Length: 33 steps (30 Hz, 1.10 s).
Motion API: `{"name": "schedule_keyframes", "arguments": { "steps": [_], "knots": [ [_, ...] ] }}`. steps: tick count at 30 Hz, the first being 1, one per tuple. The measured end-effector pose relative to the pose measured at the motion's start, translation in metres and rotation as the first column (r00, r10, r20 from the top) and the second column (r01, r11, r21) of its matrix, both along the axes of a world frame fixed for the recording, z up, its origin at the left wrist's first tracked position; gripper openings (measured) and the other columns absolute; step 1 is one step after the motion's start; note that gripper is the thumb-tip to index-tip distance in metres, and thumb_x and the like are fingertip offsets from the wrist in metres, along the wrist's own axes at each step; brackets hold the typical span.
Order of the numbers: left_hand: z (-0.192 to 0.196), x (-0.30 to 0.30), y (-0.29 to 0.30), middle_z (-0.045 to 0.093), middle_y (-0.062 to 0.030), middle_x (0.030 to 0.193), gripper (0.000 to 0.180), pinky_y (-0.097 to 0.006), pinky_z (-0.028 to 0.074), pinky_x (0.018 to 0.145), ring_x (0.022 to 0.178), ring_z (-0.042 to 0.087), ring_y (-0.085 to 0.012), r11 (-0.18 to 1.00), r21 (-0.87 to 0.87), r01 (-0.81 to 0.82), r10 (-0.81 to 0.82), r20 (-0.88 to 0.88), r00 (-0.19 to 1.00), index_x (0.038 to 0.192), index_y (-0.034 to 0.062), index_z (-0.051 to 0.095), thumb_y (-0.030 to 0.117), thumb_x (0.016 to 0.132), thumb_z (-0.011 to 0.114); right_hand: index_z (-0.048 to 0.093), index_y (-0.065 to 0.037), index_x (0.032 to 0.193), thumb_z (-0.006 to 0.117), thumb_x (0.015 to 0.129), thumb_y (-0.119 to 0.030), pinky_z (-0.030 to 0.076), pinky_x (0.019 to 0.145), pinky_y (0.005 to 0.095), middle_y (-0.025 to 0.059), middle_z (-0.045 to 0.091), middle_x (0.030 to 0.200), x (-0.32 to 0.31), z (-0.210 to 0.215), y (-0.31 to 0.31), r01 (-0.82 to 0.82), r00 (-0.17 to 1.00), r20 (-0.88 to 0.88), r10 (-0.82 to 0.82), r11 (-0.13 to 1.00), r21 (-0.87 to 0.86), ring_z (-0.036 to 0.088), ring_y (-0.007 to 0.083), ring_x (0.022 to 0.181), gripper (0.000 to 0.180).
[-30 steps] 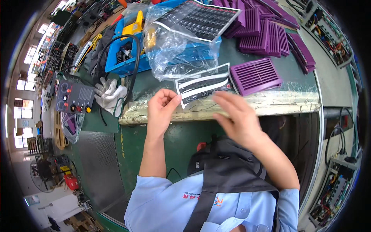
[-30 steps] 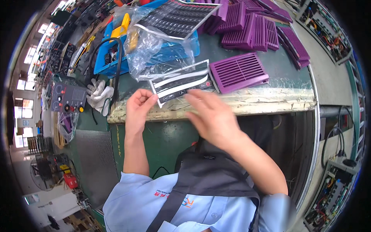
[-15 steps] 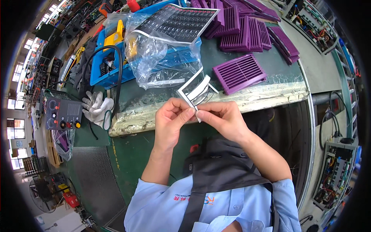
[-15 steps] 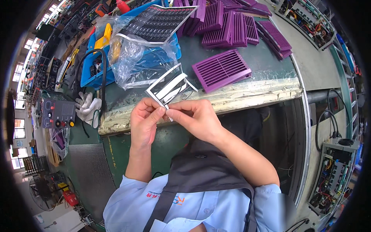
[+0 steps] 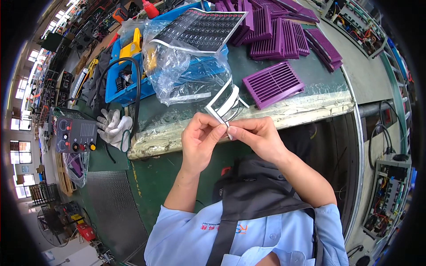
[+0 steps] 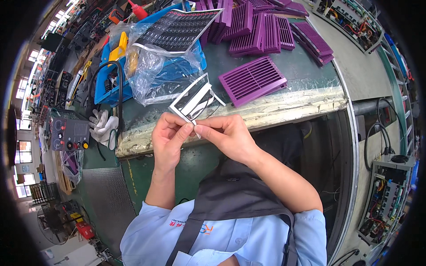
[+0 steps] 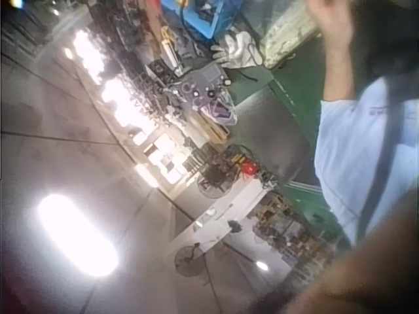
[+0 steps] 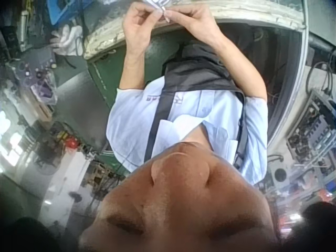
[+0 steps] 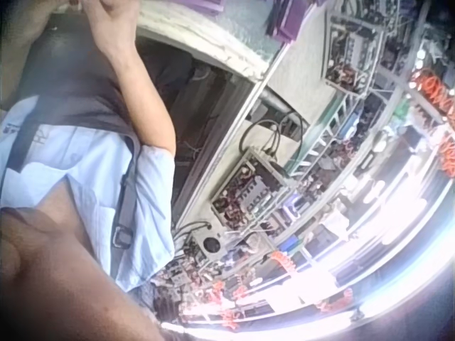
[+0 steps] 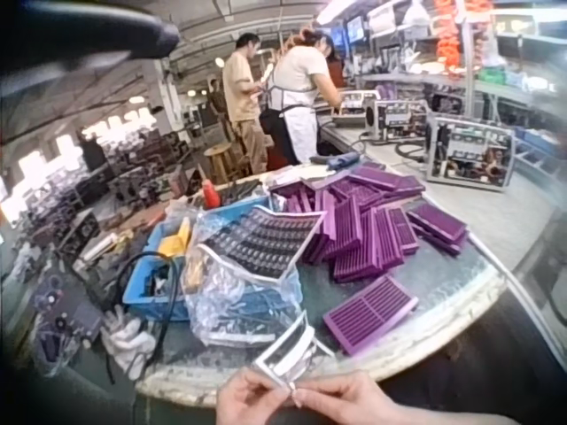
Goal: The person applies adhesive labels to purple plastic vent grilles. They peel individual labels from a sheet and press them onto the surface of the grilles, stacking the finished items on the table.
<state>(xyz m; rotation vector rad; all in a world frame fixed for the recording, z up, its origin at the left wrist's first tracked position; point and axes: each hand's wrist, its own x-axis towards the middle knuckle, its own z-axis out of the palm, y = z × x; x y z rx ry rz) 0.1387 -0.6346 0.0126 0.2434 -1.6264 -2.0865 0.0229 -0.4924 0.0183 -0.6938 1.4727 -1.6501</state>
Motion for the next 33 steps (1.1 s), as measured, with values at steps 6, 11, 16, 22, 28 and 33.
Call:
{"name": "schedule_keyframes", "arguments": {
  "steps": [6, 11, 16, 22, 28, 33],
  "knots": [
    [-0.005, -0.001, 0.001, 0.067, -0.0091, 0.094, 0.01, -0.026, 0.054, 0.079, 0.085, 0.065, -0.0115, 1.0, 0.026, 0.002, -0.001, -0.015, 1.0, 0.096, 0.0009, 0.054, 0.002, 0.094, 0.064, 0.071, 0.002, 0.115, 0.065, 0.097, -0.015, 0.053, 0.08, 0.0253, 0.006, 0.073, 0.096, -0.001, -0.007, 0.001, -0.021, 0.996, 0.086, 0.026, 0.998, -0.054, 0.064, 0.0098, 0.088, 0.025],
    [-0.006, -0.003, -0.002, 0.066, -0.0084, 0.091, 0.012, -0.026, 0.052, 0.076, 0.08, 0.063, -0.0111, 0.991, 0.136, 0.011, -0.006, -0.033, 0.999, 0.096, 0.0025, 0.054, 0.004, 0.094, 0.065, 0.071, 0.003, 0.113, 0.069, 0.093, -0.015, 0.054, 0.08, 0.0269, 0.0086, 0.073, 0.099, 0.002, -0.009, 0.001, 0.064, 0.996, 0.074, -0.058, 0.995, -0.074, 0.066, 0.0112, 0.088, 0.026],
    [0.0, -0.003, 0.003, 0.064, -0.0075, 0.091, 0.015, -0.026, 0.052, 0.075, 0.081, 0.062, -0.0115, 0.985, 0.17, -0.013, 0.02, -0.04, 0.999, 0.101, 0.0031, 0.051, 0.004, 0.095, 0.064, 0.073, 0.0, 0.106, 0.078, 0.083, -0.011, 0.057, 0.077, 0.0303, 0.0151, 0.071, 0.099, 0.001, 0.007, 0.002, 0.119, 0.798, -0.572, -0.188, 0.98, -0.157, 0.071, 0.0231, 0.084, 0.026],
    [0.003, -0.006, 0.011, 0.064, -0.0121, 0.104, 0.028, -0.028, 0.054, 0.081, 0.093, 0.063, -0.0137, 0.982, 0.183, 0.043, -0.026, -0.096, 0.995, 0.119, 0.0026, 0.041, 0.003, 0.097, 0.059, 0.073, 0.003, 0.103, 0.075, 0.087, -0.01, 0.055, 0.078, 0.028, 0.0115, 0.072, 0.101, 0.002, 0.005, 0.004, 0.112, 0.974, -0.191, -0.123, 0.991, -0.067, 0.068, 0.0148, 0.088, 0.021],
    [-0.001, -0.009, 0.015, 0.064, -0.0123, 0.107, 0.033, -0.029, 0.055, 0.083, 0.098, 0.062, -0.0138, 0.994, 0.111, 0.019, -0.008, -0.103, 0.995, 0.124, 0.0028, 0.037, 0.001, 0.098, 0.057, 0.073, 0.005, 0.104, 0.069, 0.093, -0.01, 0.052, 0.079, 0.026, 0.0101, 0.072, 0.103, 0.006, 0.005, 0.003, 0.14, 0.99, -0.01, -0.141, 0.985, -0.1, 0.064, 0.0109, 0.089, 0.019],
    [-0.008, -0.009, 0.011, 0.064, -0.0122, 0.108, 0.033, -0.029, 0.054, 0.084, 0.098, 0.061, -0.0129, 0.991, 0.132, 0.028, -0.011, -0.128, 0.992, 0.124, 0.0032, 0.038, 0.001, 0.097, 0.057, 0.072, 0.004, 0.105, 0.067, 0.094, -0.009, 0.052, 0.08, 0.0263, 0.0098, 0.072, 0.102, 0.007, 0.003, 0.001, 0.154, 0.985, -0.07, -0.159, 0.985, -0.081, 0.064, 0.0111, 0.089, 0.019]
  ]
}}
